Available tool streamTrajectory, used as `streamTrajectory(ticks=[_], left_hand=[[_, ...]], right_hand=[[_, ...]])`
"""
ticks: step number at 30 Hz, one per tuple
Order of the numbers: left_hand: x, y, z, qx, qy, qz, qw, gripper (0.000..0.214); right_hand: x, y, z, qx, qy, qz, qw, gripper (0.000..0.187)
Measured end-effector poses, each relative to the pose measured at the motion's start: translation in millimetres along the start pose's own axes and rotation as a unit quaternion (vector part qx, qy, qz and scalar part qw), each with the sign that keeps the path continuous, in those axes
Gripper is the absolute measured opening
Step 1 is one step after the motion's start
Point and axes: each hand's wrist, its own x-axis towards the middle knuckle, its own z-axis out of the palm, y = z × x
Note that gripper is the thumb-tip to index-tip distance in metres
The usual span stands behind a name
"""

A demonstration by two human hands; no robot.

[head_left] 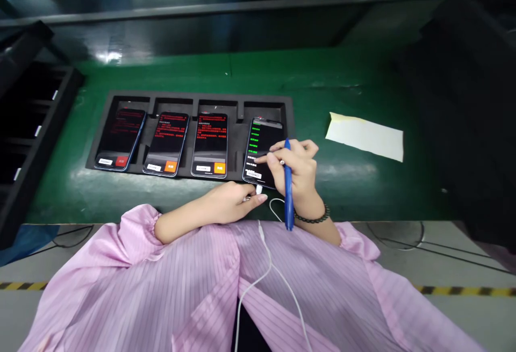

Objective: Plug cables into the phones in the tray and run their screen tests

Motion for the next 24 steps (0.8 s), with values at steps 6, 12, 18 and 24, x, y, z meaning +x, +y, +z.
streamTrajectory(ticks=[6,12,18,24], left_hand=[[-0.9,3.4,-1.8,-0.002,-0.002,-0.008,1.000,0.038],[-1.9,6.1,-1.6,0.021,-0.003,-0.021,1.000,0.039],[-0.8,3.1,0.8,0.017,0.001,-0.011,1.000,0.038],[-0.2,-0.2,0.7,-0.005,0.003,0.001,1.000,0.037]], right_hand=[[1.5,0.9,5.5,-0.051,0.013,0.105,0.993,0.046],[-2.0,-0.8,0.7,-0.029,0.035,0.092,0.995,0.039],[-5.2,1.3,-8.7,0.019,-0.029,-0.022,0.999,0.044],[-0.5,1.2,2.3,-0.070,-0.054,0.126,0.988,0.047]])
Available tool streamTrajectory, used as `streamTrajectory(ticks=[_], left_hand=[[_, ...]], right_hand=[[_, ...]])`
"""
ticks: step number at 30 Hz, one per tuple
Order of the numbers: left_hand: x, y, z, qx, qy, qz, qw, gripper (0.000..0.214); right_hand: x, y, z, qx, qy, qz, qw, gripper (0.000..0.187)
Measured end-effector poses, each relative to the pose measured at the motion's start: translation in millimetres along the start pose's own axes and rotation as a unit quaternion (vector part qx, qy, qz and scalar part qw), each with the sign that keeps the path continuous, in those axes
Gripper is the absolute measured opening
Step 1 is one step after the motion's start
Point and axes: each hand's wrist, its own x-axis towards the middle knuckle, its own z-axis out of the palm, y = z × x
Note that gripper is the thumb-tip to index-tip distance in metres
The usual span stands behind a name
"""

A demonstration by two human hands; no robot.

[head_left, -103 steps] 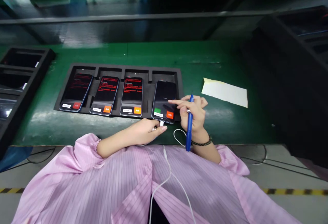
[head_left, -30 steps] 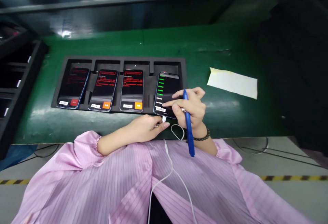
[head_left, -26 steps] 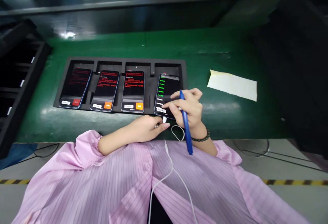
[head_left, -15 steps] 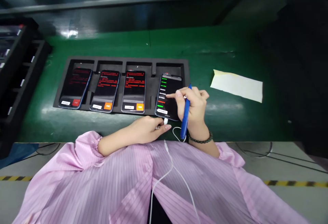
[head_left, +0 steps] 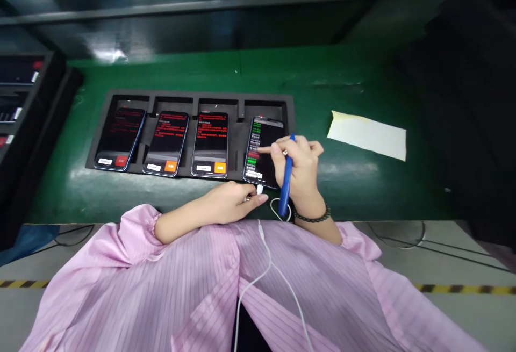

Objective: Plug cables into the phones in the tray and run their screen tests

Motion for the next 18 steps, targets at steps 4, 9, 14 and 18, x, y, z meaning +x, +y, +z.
streamTrajectory(ticks=[4,9,14,18], left_hand=[[-1.1,1.6,-1.8,-0.018,-0.009,-0.012,1.000,0.038],[-1.4,5.7,-2.7,0.010,-0.012,-0.028,0.999,0.039],[-1.8,6.0,-1.5,0.027,-0.008,-0.024,0.999,0.039],[-1.3,3.2,-1.1,0.025,-0.003,-0.009,1.000,0.039]], right_hand=[[1.7,-0.9,7.3,0.004,0.046,0.051,0.998,0.042],[-1.6,-0.8,2.1,0.049,0.089,0.010,0.995,0.040],[-4.5,0.7,-3.0,0.095,0.094,-0.030,0.991,0.039],[-4.6,1.6,0.0,0.072,0.065,-0.005,0.995,0.046]])
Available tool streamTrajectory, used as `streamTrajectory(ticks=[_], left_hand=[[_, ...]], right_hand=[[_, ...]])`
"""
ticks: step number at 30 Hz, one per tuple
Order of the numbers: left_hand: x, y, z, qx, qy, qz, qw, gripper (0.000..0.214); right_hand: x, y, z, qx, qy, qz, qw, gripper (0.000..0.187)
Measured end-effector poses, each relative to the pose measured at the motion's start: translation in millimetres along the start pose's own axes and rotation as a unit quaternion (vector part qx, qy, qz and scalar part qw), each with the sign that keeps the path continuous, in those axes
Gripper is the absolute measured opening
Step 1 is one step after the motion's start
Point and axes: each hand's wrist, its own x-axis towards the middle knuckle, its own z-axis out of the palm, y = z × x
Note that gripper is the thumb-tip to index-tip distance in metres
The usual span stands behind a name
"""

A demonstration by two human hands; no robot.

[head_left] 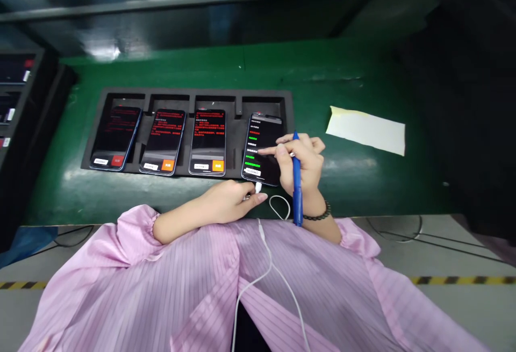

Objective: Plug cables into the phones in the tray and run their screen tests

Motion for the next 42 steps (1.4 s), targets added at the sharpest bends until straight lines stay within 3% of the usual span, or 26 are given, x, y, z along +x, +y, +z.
streamTrajectory(ticks=[3,9,17,24,29,35,39,42], left_hand=[[0.7,-1.7,-0.4,-0.007,0.001,0.008,1.000,0.038],[-0.4,-1.0,0.0,0.002,0.008,0.015,1.000,0.037],[-1.3,4.3,8.3,0.081,0.106,-0.016,0.991,0.045],[-6.0,10.3,4.3,0.074,0.089,-0.025,0.993,0.041],[-6.1,14.3,3.2,0.066,0.099,-0.037,0.992,0.042],[-4.1,14.7,6.7,0.094,0.099,-0.043,0.990,0.039],[-19.6,13.1,-2.6,0.101,0.097,0.001,0.990,0.037],[-48.7,7.5,-18.5,0.043,0.127,0.016,0.991,0.034]], right_hand=[[1.5,-1.5,1.1,-0.012,-0.011,0.008,1.000,0.046],[3.1,-6.0,-2.8,0.002,0.028,-0.006,1.000,0.047],[2.0,-4.0,-0.2,0.047,0.085,-0.046,0.994,0.036],[2.0,-5.6,-0.1,0.046,0.081,-0.041,0.995,0.038],[4.0,-5.0,1.6,0.041,0.116,-0.083,0.989,0.039],[0.7,-3.9,-0.5,0.043,0.101,-0.045,0.993,0.041],[1.3,-6.3,-0.9,0.062,0.123,-0.021,0.990,0.044],[2.1,-4.7,0.9,0.073,0.135,-0.017,0.988,0.045]])
